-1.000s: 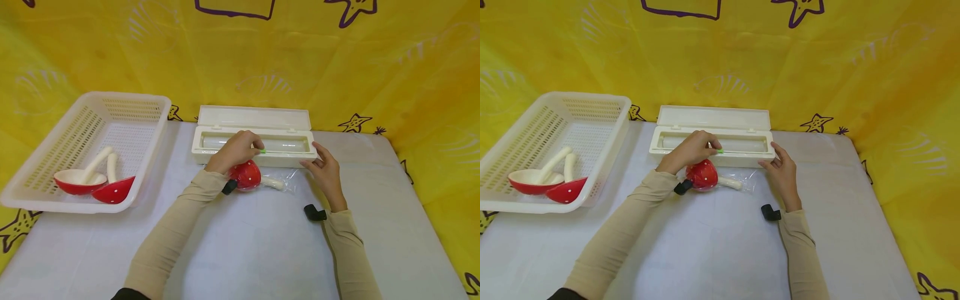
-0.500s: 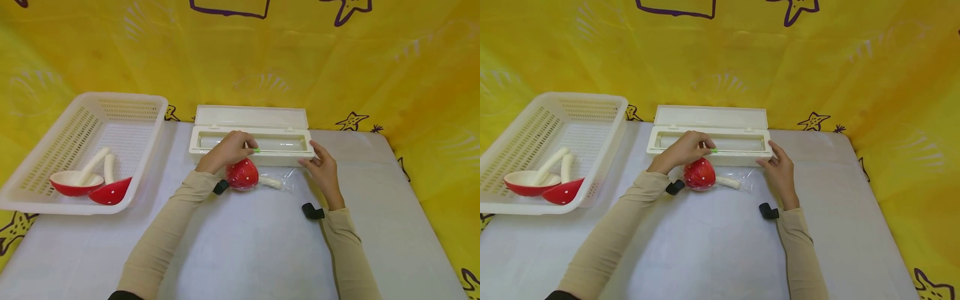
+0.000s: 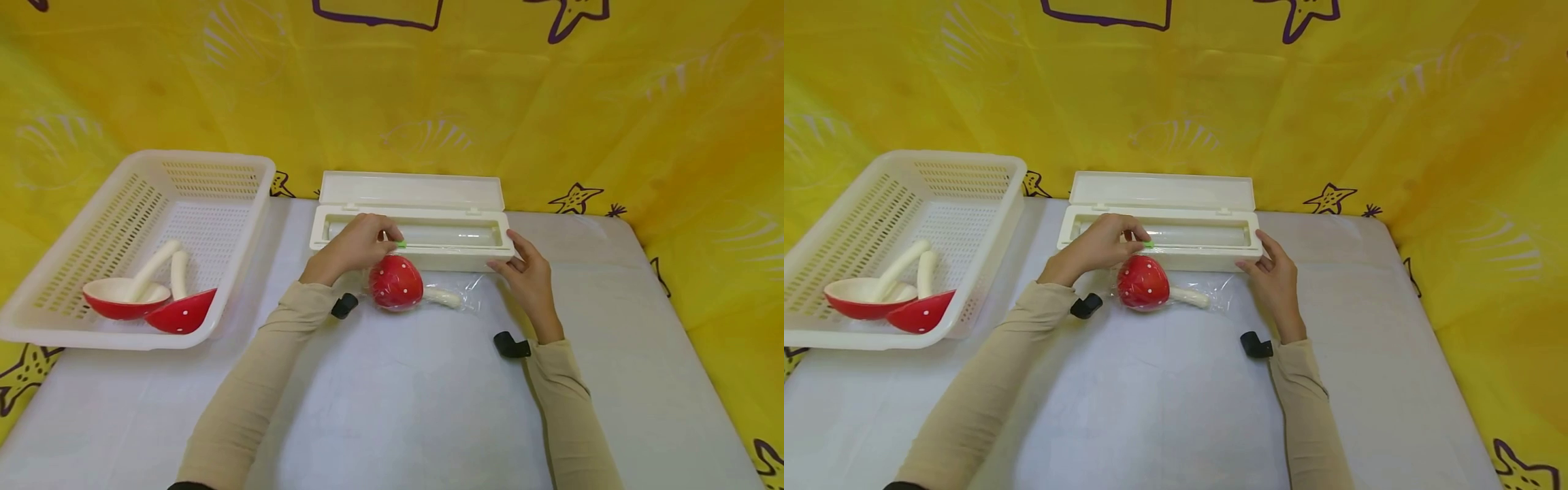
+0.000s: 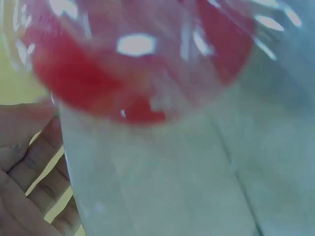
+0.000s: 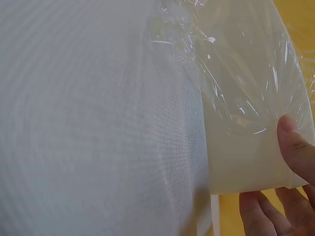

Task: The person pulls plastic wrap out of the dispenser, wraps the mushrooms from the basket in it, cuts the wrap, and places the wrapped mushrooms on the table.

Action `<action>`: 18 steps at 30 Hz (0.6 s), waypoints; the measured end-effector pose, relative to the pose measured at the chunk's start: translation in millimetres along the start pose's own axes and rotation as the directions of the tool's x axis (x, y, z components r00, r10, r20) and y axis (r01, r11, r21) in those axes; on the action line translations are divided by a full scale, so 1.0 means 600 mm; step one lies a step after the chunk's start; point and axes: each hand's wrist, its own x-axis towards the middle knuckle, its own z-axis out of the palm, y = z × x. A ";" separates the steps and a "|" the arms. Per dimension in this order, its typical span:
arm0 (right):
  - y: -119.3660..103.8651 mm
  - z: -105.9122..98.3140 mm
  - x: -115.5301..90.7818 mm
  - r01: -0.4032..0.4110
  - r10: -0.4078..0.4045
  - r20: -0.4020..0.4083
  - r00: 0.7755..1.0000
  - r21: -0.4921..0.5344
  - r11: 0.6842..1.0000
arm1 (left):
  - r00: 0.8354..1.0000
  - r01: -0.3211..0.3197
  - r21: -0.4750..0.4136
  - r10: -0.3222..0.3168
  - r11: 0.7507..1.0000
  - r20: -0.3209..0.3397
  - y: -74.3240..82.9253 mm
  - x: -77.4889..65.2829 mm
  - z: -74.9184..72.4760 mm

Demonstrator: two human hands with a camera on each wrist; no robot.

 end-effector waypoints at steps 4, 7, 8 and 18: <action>-0.002 -0.001 0.001 -0.011 0.011 0.000 1.000 -0.009 1.000 | 0.999 0.024 0.047 -0.023 0.999 -0.034 -0.017 -0.021 -0.019; -0.002 -0.005 0.001 -0.014 0.014 -0.008 1.000 -0.014 1.000 | 0.997 0.046 0.077 -0.041 0.996 -0.062 -0.030 -0.039 -0.033; -0.003 -0.006 0.002 -0.014 0.013 -0.009 1.000 -0.015 1.000 | 0.996 0.052 0.085 -0.045 0.995 -0.073 -0.034 -0.045 -0.037; -0.002 0.001 -0.001 -0.025 0.025 -0.007 1.000 -0.005 1.000 | 0.979 0.032 0.247 0.020 0.968 -0.204 -0.069 -0.098 -0.063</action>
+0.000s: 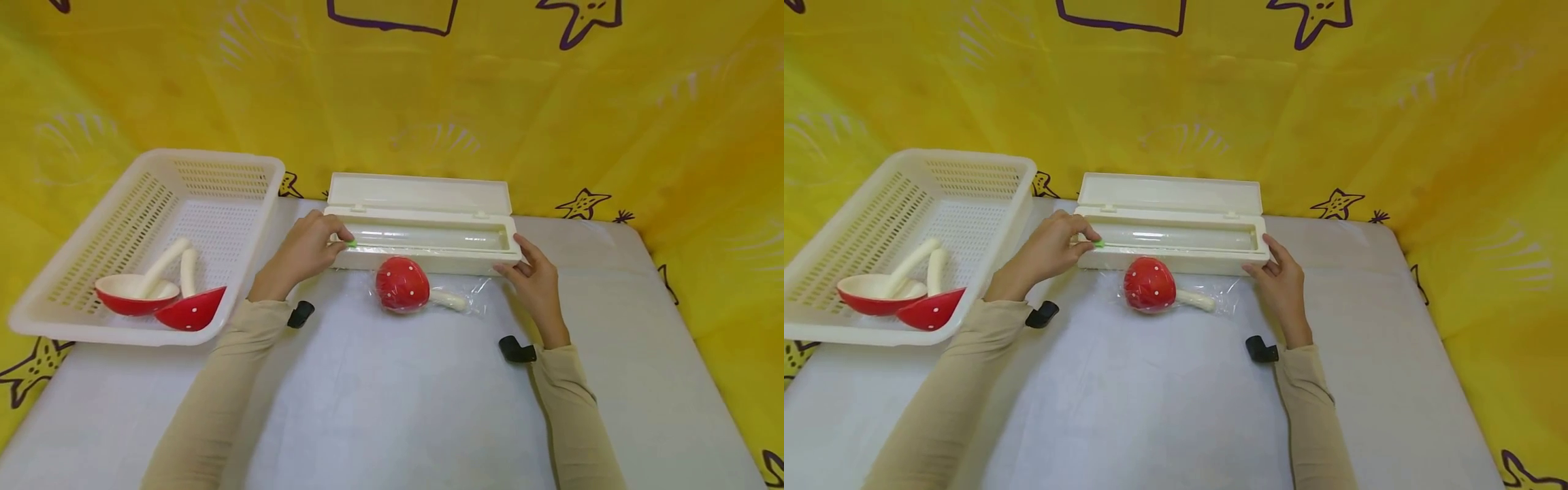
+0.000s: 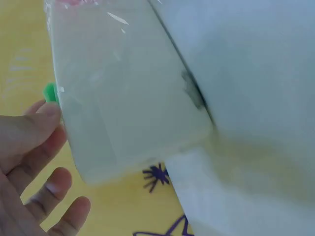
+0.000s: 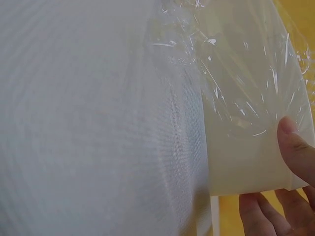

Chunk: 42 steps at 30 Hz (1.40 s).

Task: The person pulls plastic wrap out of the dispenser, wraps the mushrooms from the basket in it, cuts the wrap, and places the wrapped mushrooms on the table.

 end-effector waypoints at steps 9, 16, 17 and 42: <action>0.001 -0.001 -0.002 0.011 -0.011 0.003 1.000 0.011 1.000 | 0.995 0.050 0.046 -0.046 0.998 -0.091 -0.027 -0.033 -0.016; -0.002 -0.001 -0.002 0.018 -0.020 0.046 0.999 0.046 0.999 | 0.971 0.169 -0.013 -0.169 0.986 -0.167 -0.021 -0.053 0.006; -0.002 -0.001 -0.002 0.022 -0.025 0.051 0.998 0.045 0.999 | 0.964 0.193 -0.034 -0.196 0.981 -0.181 -0.020 -0.056 0.010; -0.066 -0.006 -0.024 0.234 -0.186 0.175 0.967 -0.318 0.919 | 0.975 0.118 -0.388 -0.180 0.914 -0.127 0.029 -0.061 0.073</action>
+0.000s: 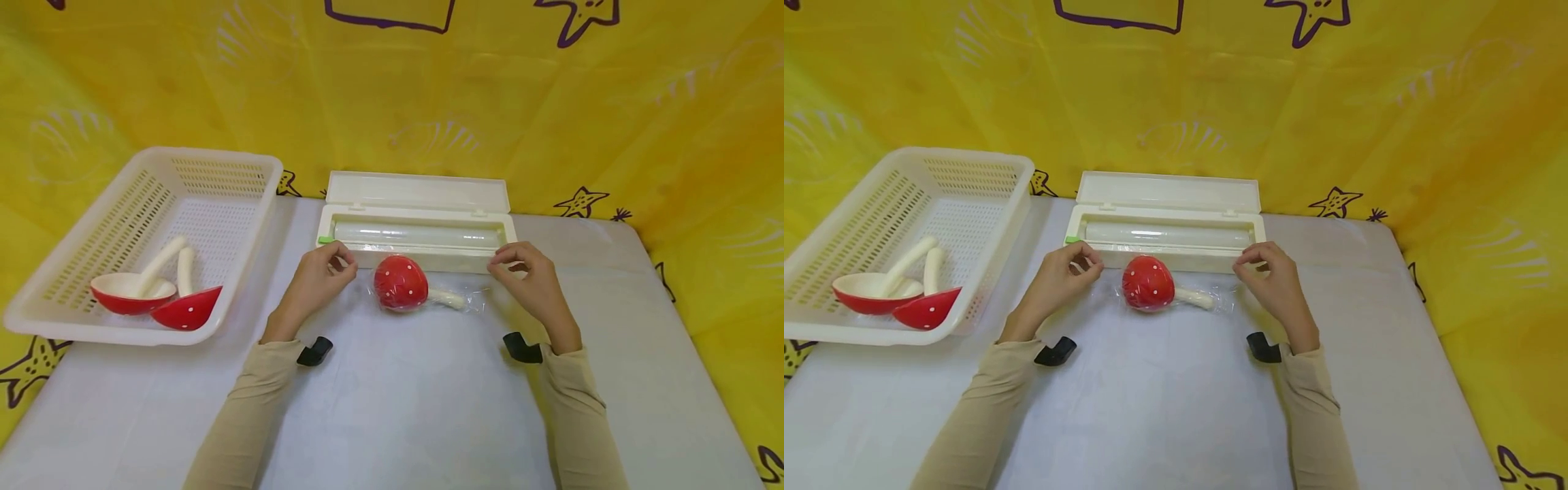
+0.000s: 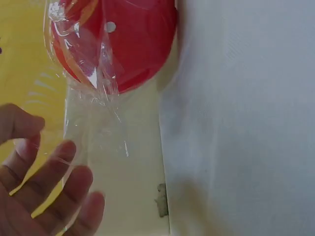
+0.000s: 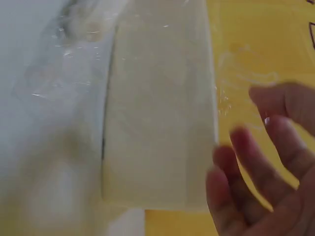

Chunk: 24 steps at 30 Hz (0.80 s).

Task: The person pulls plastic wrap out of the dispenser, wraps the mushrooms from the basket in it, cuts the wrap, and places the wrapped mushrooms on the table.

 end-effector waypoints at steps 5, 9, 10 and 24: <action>-0.011 -0.011 -0.006 -0.002 -0.021 0.256 0.966 0.090 0.996 | 0.992 -0.007 -0.211 0.033 0.977 0.122 0.001 0.002 0.003; -0.016 -0.011 -0.006 -0.028 -0.020 0.364 0.931 0.127 0.992 | 0.982 0.068 -0.301 -0.010 0.951 0.189 0.002 0.003 0.011; -0.017 -0.010 -0.005 -0.028 -0.024 0.371 0.928 0.135 0.990 | 0.980 0.090 -0.304 -0.029 0.948 0.199 0.005 0.003 0.015; -0.037 0.004 -0.010 -0.018 -0.043 0.316 0.948 0.188 0.982 | 0.989 0.115 -0.245 -0.088 0.963 0.117 0.022 -0.001 0.066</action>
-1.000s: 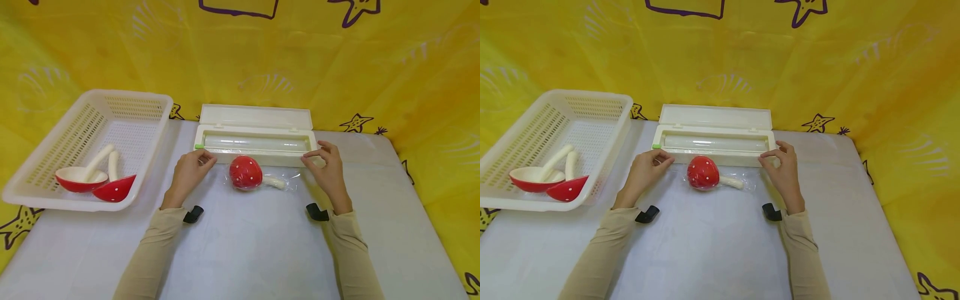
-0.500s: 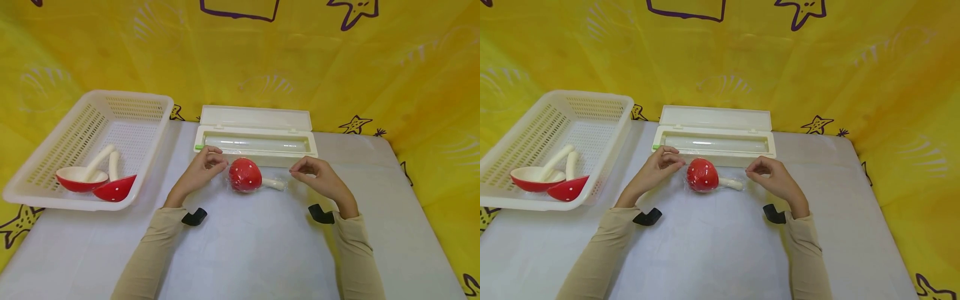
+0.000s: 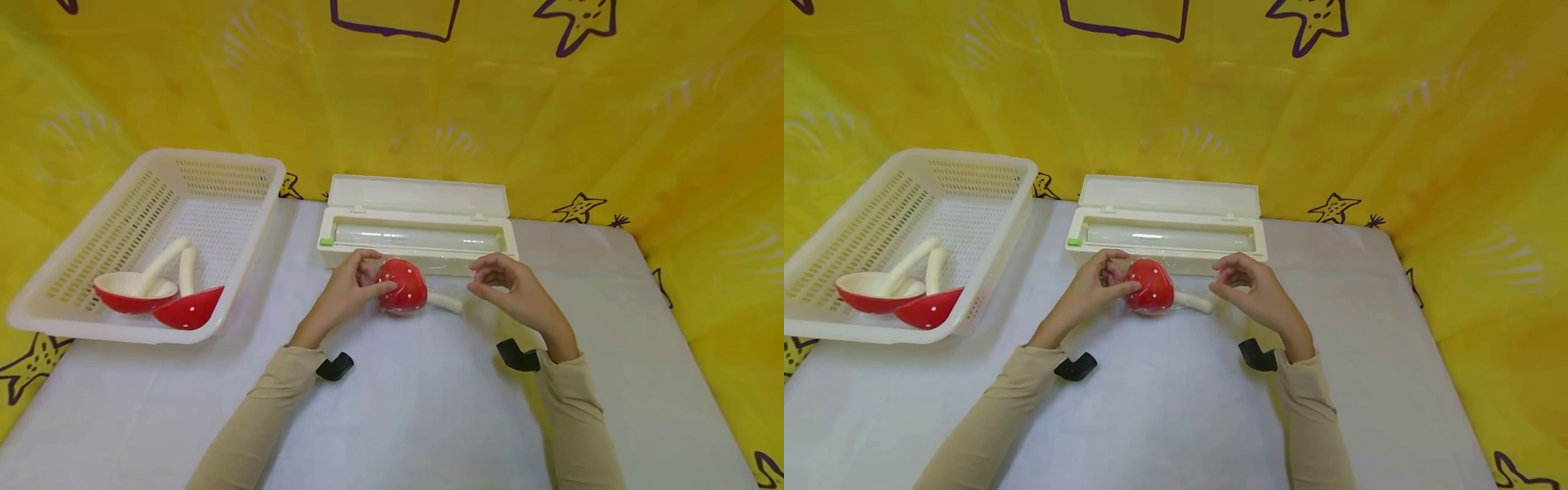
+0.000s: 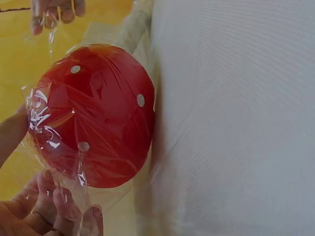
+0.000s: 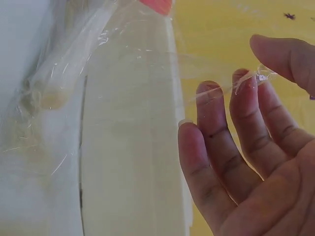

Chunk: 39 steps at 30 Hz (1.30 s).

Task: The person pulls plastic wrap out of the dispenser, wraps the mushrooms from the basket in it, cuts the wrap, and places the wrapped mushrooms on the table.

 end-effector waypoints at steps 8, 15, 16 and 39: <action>-0.004 0.017 0.008 -0.075 0.060 -0.092 0.994 -0.163 0.984 | 1.000 0.018 0.015 -0.018 1.000 0.020 0.004 -0.007 0.004; -0.012 0.042 0.010 -0.016 0.017 0.001 1.000 -0.237 0.971 | 0.999 -0.042 0.108 0.039 0.993 0.025 0.008 -0.015 0.007; -0.014 0.044 0.009 0.003 0.001 0.015 1.000 -0.242 0.970 | 0.998 -0.064 0.119 0.061 0.991 0.026 0.008 -0.015 0.007; -0.009 0.082 0.015 -0.004 0.031 0.105 0.994 -0.247 0.969 | 0.978 -0.156 0.066 0.145 0.986 0.149 0.012 -0.013 -0.012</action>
